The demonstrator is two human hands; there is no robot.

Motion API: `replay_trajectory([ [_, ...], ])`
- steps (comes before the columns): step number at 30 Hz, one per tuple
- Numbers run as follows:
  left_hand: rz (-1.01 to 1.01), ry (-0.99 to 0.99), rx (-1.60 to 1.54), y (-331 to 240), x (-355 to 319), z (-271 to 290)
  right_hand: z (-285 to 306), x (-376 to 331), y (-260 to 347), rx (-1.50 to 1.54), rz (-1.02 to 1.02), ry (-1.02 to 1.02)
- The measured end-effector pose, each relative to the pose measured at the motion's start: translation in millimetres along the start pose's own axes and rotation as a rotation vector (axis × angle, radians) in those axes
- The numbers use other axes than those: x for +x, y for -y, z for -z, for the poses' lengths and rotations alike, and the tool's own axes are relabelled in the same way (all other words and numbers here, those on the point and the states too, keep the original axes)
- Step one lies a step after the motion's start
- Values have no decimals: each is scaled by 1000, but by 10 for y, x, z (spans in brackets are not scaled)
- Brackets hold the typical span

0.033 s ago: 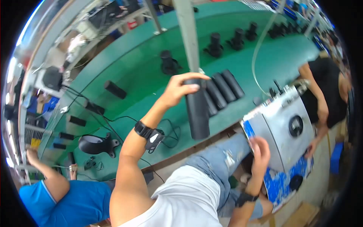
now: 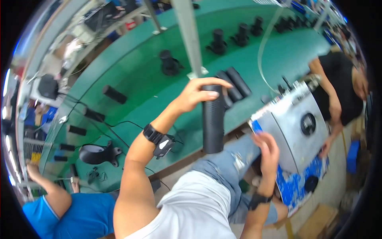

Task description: The person picks up a speaker body, inserts it into a press machine, and removes it. They then fit a base onto the speaker body by hand and place the assembled unit onto the conveyor belt.

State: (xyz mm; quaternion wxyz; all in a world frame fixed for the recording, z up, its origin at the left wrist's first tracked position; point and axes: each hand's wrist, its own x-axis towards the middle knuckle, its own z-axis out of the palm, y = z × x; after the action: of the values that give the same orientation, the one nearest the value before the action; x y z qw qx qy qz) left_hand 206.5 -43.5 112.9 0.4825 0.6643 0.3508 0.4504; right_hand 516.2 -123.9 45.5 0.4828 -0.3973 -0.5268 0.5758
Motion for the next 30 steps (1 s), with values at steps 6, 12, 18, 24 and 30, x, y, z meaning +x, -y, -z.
replay_trajectory([
  [6,187,279,-442,263,642,-1359,44,370,7,738,5,133],
  [12,183,386,-576,643,138,-2169,616,35,153,647,340,-345],
  [18,516,643,-1043,631,219,-2420,985,-219,234,729,474,-149],
  [24,571,695,-952,820,404,-2547,1334,103,700,307,546,-375],
  [30,621,600,-681,1004,319,-2309,2075,979,712,-252,563,-590],
])
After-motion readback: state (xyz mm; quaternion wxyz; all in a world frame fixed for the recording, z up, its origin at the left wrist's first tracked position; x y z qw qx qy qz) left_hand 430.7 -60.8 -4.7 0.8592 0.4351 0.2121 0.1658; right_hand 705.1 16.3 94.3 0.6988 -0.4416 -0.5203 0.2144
